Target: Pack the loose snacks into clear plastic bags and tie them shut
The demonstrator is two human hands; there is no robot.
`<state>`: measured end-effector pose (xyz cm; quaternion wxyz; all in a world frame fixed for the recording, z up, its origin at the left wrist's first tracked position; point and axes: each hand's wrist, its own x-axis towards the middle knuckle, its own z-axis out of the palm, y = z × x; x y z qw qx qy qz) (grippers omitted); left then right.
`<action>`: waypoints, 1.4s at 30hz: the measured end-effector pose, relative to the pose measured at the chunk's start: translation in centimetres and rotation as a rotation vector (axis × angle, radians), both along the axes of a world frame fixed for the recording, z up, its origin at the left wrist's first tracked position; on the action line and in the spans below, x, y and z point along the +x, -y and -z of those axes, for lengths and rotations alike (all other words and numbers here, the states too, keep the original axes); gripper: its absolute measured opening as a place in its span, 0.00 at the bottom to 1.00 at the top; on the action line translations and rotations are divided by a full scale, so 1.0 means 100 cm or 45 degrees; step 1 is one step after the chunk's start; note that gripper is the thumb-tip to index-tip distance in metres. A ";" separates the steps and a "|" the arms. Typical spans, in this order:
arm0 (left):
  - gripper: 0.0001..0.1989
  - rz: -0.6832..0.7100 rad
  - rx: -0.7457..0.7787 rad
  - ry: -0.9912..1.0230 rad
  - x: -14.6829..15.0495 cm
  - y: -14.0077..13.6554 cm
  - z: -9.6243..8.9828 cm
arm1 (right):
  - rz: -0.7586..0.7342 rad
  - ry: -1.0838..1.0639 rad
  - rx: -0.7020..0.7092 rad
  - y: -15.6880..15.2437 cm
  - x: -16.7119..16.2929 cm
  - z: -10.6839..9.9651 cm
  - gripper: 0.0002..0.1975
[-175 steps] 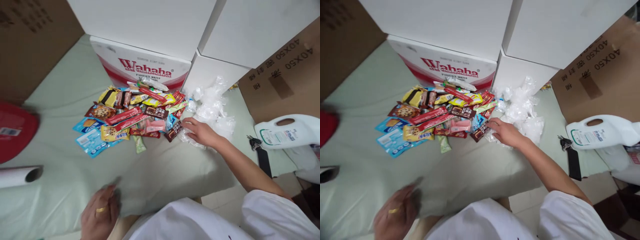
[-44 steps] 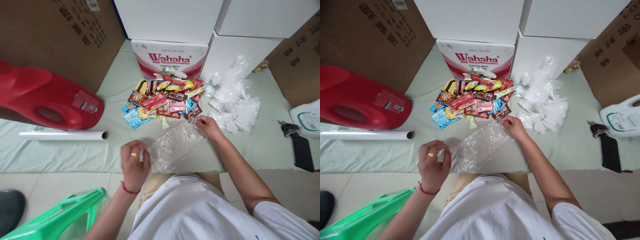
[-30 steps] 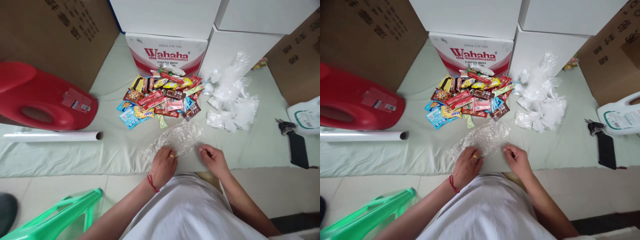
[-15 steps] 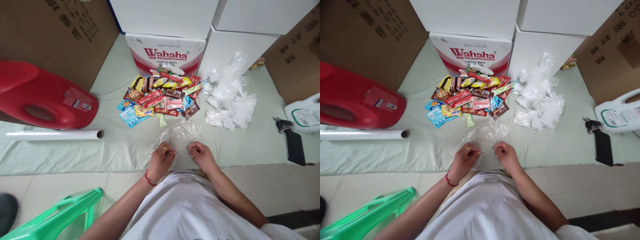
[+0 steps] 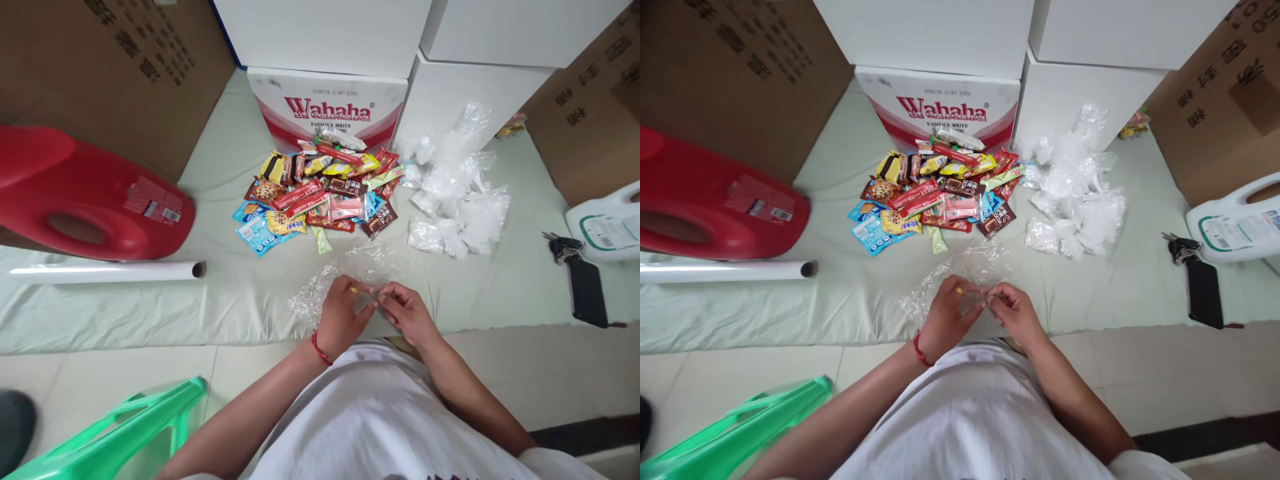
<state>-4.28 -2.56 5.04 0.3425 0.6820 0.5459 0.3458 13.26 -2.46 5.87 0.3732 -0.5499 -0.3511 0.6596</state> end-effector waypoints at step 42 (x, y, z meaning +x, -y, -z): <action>0.22 -0.595 -0.769 1.088 -0.060 -0.031 -0.009 | 0.053 0.117 -0.016 -0.019 0.040 -0.002 0.19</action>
